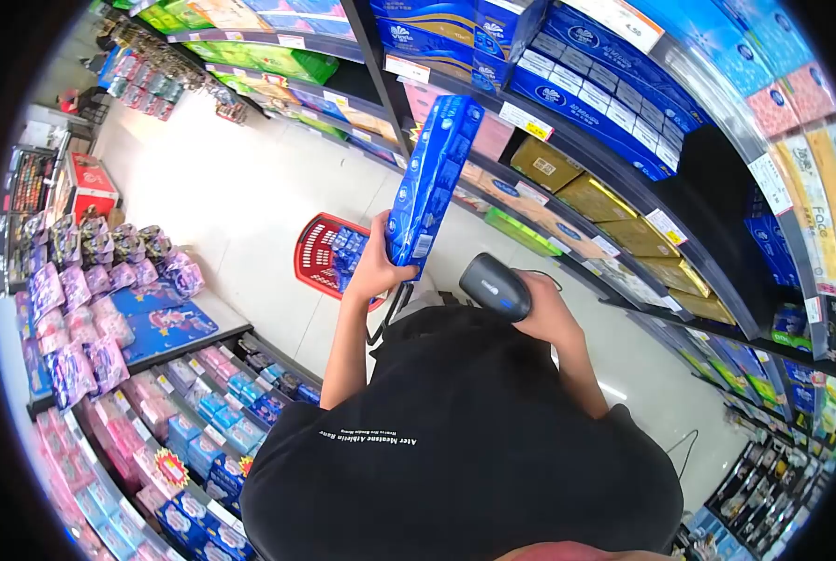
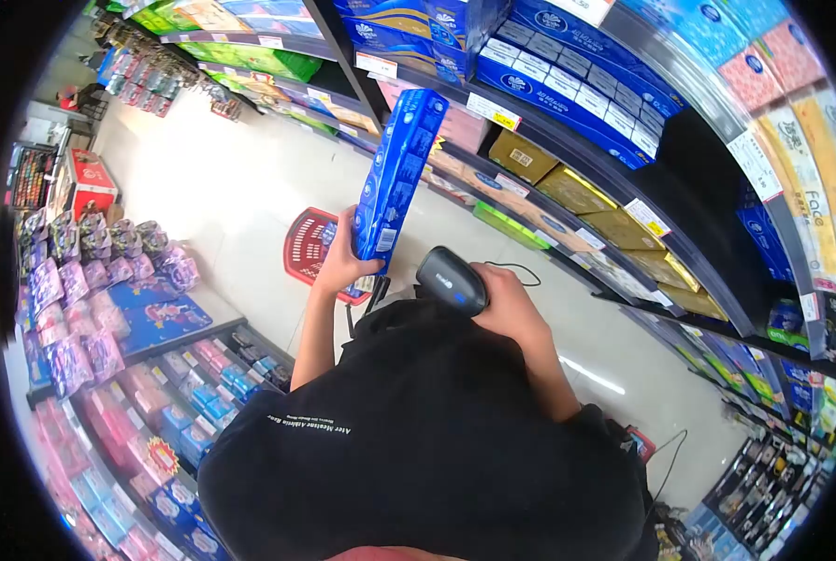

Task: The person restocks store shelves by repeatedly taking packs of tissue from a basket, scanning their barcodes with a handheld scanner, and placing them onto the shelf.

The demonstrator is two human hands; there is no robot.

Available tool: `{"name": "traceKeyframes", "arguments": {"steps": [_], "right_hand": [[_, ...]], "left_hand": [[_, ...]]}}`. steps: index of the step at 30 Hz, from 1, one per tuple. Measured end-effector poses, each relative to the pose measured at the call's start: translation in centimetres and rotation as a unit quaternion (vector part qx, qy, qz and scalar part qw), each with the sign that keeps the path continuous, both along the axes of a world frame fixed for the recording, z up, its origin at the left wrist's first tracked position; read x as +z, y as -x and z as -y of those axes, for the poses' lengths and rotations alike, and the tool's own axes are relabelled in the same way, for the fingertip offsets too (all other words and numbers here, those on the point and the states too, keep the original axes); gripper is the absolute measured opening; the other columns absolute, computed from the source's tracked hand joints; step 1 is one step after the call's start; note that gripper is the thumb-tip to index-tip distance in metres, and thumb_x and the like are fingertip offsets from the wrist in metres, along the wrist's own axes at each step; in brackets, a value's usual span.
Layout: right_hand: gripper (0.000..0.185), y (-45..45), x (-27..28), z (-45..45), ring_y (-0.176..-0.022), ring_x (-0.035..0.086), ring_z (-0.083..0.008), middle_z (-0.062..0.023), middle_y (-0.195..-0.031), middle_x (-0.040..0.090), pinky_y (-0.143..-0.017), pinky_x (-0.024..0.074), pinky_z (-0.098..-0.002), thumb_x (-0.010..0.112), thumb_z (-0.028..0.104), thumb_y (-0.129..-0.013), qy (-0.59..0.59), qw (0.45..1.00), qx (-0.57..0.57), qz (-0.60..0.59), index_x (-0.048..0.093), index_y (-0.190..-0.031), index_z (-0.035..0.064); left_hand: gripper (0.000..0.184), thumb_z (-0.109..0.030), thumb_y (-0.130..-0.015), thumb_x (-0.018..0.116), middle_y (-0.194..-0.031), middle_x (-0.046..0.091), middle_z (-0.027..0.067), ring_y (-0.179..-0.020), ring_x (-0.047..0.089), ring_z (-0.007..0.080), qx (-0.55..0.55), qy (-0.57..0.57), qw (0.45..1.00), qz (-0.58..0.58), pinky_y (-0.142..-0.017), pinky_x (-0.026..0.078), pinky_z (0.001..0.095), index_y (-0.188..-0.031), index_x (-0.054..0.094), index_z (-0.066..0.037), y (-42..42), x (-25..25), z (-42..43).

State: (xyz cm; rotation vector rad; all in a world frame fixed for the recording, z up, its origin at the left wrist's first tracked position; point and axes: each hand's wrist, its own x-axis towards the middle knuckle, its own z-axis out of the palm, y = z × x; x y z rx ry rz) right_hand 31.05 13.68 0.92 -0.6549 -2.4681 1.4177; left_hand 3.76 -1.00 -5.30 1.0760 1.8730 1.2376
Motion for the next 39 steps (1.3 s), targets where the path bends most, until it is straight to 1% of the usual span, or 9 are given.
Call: {"name": "traceKeyframes", "arguments": {"steps": [3,5,10,15,20,23,28,33,39], "right_hand": [[0.042,0.8,0.9,1.8,-0.086,0.068,-0.0271,-0.0182,-0.096,0.07,-0.08,0.0516,-0.0359,0.079,0.013,-0.068,0.036,0.983,-0.182,0.008,0.065,-0.105,-0.0027],[0.036,1.0,-1.6,1.9,-0.083,0.065,-0.0158,-0.0105,-0.089,0.071,-0.073,0.0511,-0.0324,0.081,0.016,-0.077,0.177,0.926,-0.332,-0.036,0.066,-0.104,-0.0034],[0.039,2.7,0.0,-1.2,-0.065,0.049,-0.0106,-0.0081,-0.103,0.064,-0.067,0.0451,-0.0294,0.06,0.016,-0.094,0.32,0.792,-0.434,-0.285,0.055,-0.128,-0.0024],[0.046,0.0,-3.3,-1.9,-0.065,0.049,-0.0104,-0.0008,-0.086,0.054,-0.066,0.0476,-0.0327,0.064,0.023,-0.094,0.464,0.711,-0.444,-0.287,0.051,-0.134,0.0049],[0.032,-2.8,-4.3,0.0,-0.066,0.058,-0.0132,-0.0037,-0.084,0.06,-0.063,0.0539,-0.0319,0.074,0.008,-0.083,0.37,0.738,-0.522,-0.212,0.059,-0.111,0.0011],[0.034,-4.2,-3.8,-0.8,-0.067,0.06,-0.0136,-0.0048,-0.087,0.061,-0.063,0.0544,-0.031,0.075,0.007,-0.081,0.328,0.747,-0.537,-0.215,0.059,-0.111,0.0006],[0.047,-6.8,-1.7,-3.4,-0.079,0.061,-0.0121,-0.0034,-0.096,0.063,-0.067,0.0513,-0.0276,0.074,0.004,-0.079,0.233,0.766,-0.534,-0.271,0.058,-0.122,0.0014],[0.051,-10.9,-2.4,-7.2,-0.08,0.058,-0.0125,-0.0042,-0.095,0.06,-0.068,0.0485,-0.0281,0.072,0.0,-0.078,0.212,0.735,-0.556,-0.326,0.055,-0.126,0.0018],[0.053,-13.4,-0.2,-12.8,-0.079,0.061,-0.0157,-0.0069,-0.096,0.062,-0.074,0.0511,-0.031,0.071,-0.006,-0.075,0.174,0.764,-0.494,-0.378,0.055,-0.125,-0.0007]], "left_hand": [[0.095,-0.012,-0.055,0.077,-0.116,0.059,0.0233,-0.11,0.059,0.0388,-0.015,0.031,0.997,-0.069,-0.095,0.047,0.0396,-0.139,0.034,-0.003,1.0,1.4,0.2],[0.091,-0.011,-0.053,0.076,-0.117,0.06,0.0225,-0.11,0.058,0.0422,-0.024,0.042,0.997,-0.062,-0.094,0.048,0.0412,-0.137,0.04,-0.006,1.6,3.3,0.4],[0.084,-0.009,-0.052,0.075,-0.12,0.062,0.0179,-0.11,0.061,0.0387,-0.157,-0.011,0.985,-0.064,-0.093,0.05,0.0415,-0.132,0.049,-0.009,3.9,2.8,-0.1],[0.082,-0.007,-0.053,0.078,-0.122,0.063,0.0149,-0.112,0.061,0.0365,-0.328,-0.032,0.943,-0.051,-0.096,0.048,0.0388,-0.131,0.052,-0.008,5.1,3.0,-1.6],[0.085,-0.023,-0.058,0.085,-0.116,0.063,0.0151,-0.107,0.061,0.037,-0.368,0.029,0.919,-0.139,-0.091,0.05,0.0444,-0.137,0.052,-0.018,4.9,4.6,-4.6],[0.092,-0.032,-0.054,0.088,-0.111,0.063,0.0161,-0.097,0.064,0.0389,-0.397,-0.022,0.901,-0.171,-0.086,0.052,0.0449,-0.136,0.051,-0.016,3.9,2.7,-7.0],[0.097,-0.046,-0.054,0.088,-0.112,0.062,0.0228,-0.102,0.061,0.0441,-0.471,0.003,0.864,-0.181,-0.088,0.05,0.0465,-0.137,0.051,-0.01,0.8,3.3,-12.7],[0.084,-0.044,-0.062,0.085,-0.113,0.063,0.0196,-0.104,0.06,0.0412,-0.442,-0.038,0.853,-0.276,-0.089,0.049,0.0456,-0.13,0.055,-0.006,-1.2,7.5,-19.2],[0.056,-0.029,-0.065,0.084,-0.099,0.062,0.0098,-0.096,0.061,0.0313,-0.279,-0.281,0.798,-0.455,-0.08,0.045,0.0399,-0.11,0.06,-0.008,-3.6,15.5,-26.2]]}}
